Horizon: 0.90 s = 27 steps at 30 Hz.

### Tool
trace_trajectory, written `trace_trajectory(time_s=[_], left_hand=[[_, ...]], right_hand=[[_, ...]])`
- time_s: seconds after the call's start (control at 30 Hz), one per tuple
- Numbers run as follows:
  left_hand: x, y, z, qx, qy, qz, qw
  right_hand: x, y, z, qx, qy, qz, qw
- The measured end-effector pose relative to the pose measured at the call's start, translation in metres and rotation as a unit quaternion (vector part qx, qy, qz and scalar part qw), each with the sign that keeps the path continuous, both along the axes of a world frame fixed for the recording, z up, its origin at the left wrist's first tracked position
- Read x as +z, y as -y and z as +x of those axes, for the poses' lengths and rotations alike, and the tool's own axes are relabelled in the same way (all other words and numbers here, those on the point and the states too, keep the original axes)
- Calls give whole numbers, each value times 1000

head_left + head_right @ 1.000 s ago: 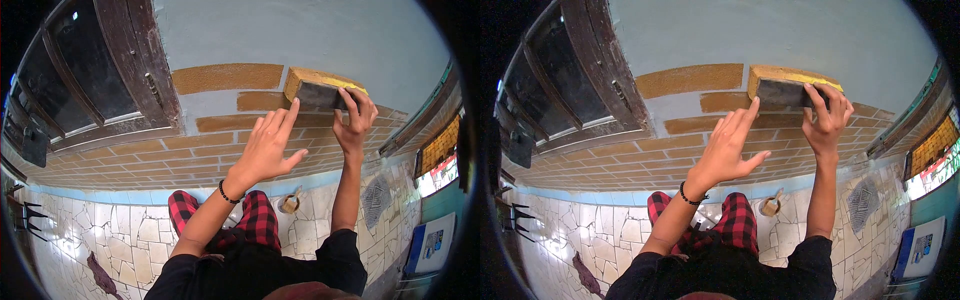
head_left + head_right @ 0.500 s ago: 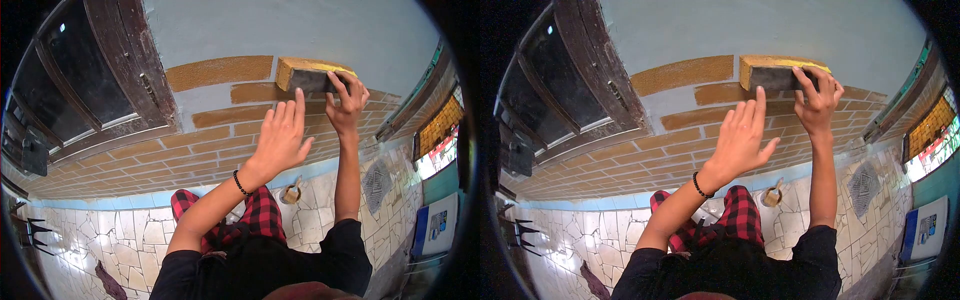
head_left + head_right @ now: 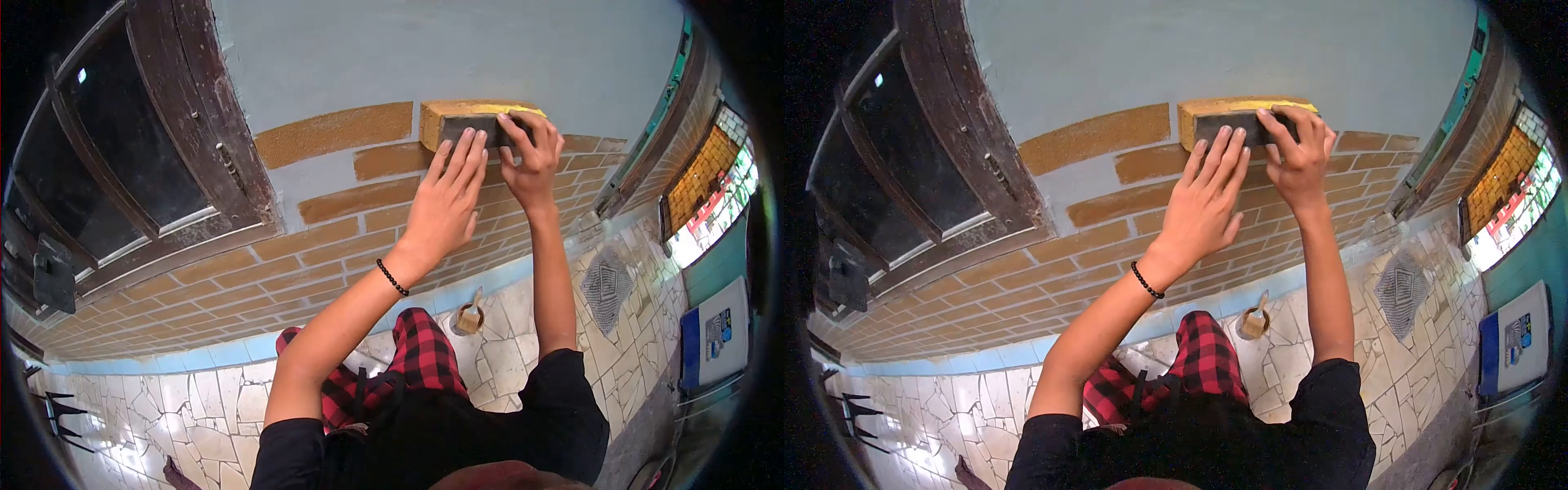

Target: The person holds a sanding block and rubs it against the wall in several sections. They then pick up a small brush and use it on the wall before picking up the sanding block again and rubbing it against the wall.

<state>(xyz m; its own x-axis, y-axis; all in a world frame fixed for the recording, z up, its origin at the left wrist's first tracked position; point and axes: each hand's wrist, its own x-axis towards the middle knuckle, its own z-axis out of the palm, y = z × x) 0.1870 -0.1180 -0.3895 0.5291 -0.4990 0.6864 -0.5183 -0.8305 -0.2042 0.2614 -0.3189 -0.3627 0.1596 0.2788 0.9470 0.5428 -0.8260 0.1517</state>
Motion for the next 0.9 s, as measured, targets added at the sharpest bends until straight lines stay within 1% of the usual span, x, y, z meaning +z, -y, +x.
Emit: trace_trajectory(time_s=[0.03, 0.27, 0.37, 0.47, 0.67, 0.77, 0.9], left_hand=[[0, 0, 0, 7, -6, 4, 1000], [-2, 3, 4, 2, 1, -8, 1000], [-2, 2, 5, -6, 0, -16, 1000], [-4, 1, 7, -16, 1, -29, 999], [-4, 0, 8, -23, 0, -33, 999], [-5, -1, 8, -28, 0, -38, 999], [-6, 0, 10, -31, -2, -41, 999]], right_hand=[[-1, -2, -2, -21, 17, 0, 1000], [-20, 0, 10, 25, 41, 55, 997], [-24, 0, 11, 34, 47, 67, 996], [-31, -4, 8, 21, 56, 104, 993], [-37, -9, 6, 0, 77, 108, 991], [-39, -12, 6, -12, 70, 119, 990], [-44, -12, 12, -2, 72, 129, 989]])
